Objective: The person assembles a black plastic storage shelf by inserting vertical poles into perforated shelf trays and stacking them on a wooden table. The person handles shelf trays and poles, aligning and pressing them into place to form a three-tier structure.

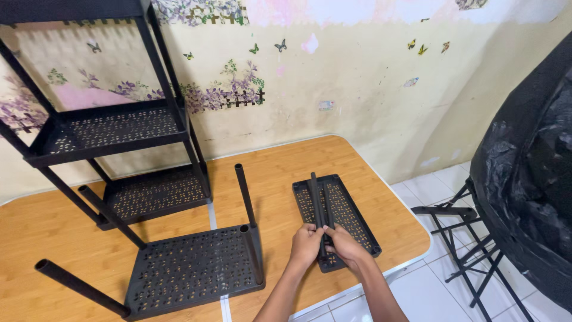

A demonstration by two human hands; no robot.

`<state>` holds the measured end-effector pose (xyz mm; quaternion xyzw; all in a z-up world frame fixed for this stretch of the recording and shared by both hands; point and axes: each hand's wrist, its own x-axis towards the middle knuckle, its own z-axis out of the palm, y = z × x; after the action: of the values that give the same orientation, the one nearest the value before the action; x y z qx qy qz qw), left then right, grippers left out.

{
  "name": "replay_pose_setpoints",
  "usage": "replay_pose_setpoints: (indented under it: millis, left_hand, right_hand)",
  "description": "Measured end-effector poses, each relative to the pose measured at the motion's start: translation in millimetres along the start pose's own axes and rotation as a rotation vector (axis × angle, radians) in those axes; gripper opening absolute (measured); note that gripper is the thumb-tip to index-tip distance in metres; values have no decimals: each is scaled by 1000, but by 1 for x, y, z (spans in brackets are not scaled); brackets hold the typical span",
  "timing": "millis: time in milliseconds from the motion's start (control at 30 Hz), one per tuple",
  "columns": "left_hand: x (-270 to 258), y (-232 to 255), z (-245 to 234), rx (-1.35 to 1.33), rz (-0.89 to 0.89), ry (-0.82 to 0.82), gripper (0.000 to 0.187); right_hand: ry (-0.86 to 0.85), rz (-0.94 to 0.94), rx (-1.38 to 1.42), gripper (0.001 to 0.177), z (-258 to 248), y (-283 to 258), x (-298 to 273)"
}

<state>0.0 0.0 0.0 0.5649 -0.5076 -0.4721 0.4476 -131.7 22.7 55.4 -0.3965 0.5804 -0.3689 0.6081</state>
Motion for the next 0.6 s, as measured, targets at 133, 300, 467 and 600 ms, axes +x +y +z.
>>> replay_pose_setpoints:
  millis: [133, 300, 467, 600]
  left_hand:
    - [-24, 24, -17, -250, -22, 59, 31]
    - [-37, 23, -35, -96, 74, 299, 28]
    - [-38, 8, -48, 73, -17, 330, 37]
    - [-41, 5, -56, 123, -30, 351, 52]
  right_hand:
    - [18, -134, -87, 39, 24, -3, -8]
    - [108, -271, -349, 52, 50, 6, 4]
    - [89, -521, -634, 46, 67, 12, 8]
    - [58, -293, -697, 47, 76, 2, -9]
